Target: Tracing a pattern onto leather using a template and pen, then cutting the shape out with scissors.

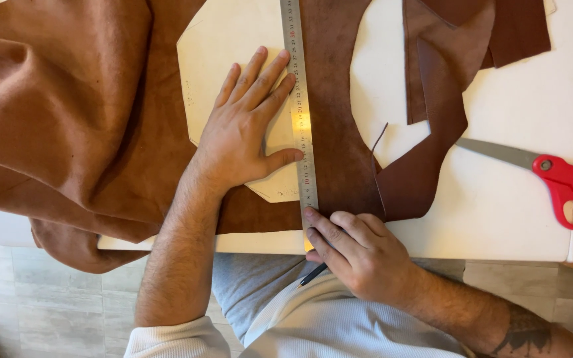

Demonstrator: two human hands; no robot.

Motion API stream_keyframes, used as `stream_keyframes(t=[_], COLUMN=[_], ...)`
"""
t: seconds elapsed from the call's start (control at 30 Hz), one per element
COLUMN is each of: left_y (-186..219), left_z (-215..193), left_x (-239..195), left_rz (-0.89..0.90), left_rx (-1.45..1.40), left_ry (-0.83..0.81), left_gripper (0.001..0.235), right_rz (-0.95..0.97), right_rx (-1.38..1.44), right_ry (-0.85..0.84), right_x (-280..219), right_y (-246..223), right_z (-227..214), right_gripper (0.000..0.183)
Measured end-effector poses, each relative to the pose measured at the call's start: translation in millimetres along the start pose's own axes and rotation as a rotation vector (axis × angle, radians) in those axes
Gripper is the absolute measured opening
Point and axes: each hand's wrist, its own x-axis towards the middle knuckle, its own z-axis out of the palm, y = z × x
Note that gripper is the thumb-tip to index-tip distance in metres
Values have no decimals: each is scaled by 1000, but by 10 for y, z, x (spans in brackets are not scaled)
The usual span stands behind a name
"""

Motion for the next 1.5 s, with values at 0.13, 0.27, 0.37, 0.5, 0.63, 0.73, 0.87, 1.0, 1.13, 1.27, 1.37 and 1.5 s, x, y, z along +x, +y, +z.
stream_keyframes(t=[0.13, 0.27, 0.37, 0.5, 0.63, 0.73, 0.87, 1.0, 1.13, 1.27, 1.37, 1.5], left_y=[-3, -5, -8, -28, -57, -68, -60, -84, -55, -43, -41, -32], left_z=[4, 12, 22, 45, 81, 102, 103, 121, 70, 54, 52, 46], left_x=[-2, 0, -2, -8, -21, -16, -24, -27, -10, 5, -1, -2], left_rz=[-7, -14, -21, -14, -9, 12, 3, 9, 0, -2, -11, -13], left_rx=[-6, -11, -9, 20, 30, 51, 38, 36, 23, 38, 35, 31], left_ry=[-1, 10, 23, 14, 25, 48, 47, 57, 15, 14, 13, 20], left_gripper=[98, 98, 99, 100, 101, 100, 102, 102, 104, 102, 103, 103], right_rz=[-5, 14, 6, 140, 263, 521, 325, 262, 529, 548, 508, 547], right_rx=[0, 45, 134, 332, 592, 1016, 932, 995, 1045, 1016, 1180, 1260], right_ry=[8, 2, 21, 160, 167, -151, -387, -294, -183, -67, -22, -30], right_x=[8, 38, 83, 110, 385, 490, 696, 699, 525, 508, 479, 463], right_y=[0, -10, 31, 359, 901, 1161, 1216, 1202, 1209, 1212, 1245, 1165], right_z=[2, -59, -219, -584, -684, -564, -331, -229, -198, -234, -228, -225], right_gripper=[32, 31, 28, 37, 70, 36, 22, 44, 36, 54, 29, 16])
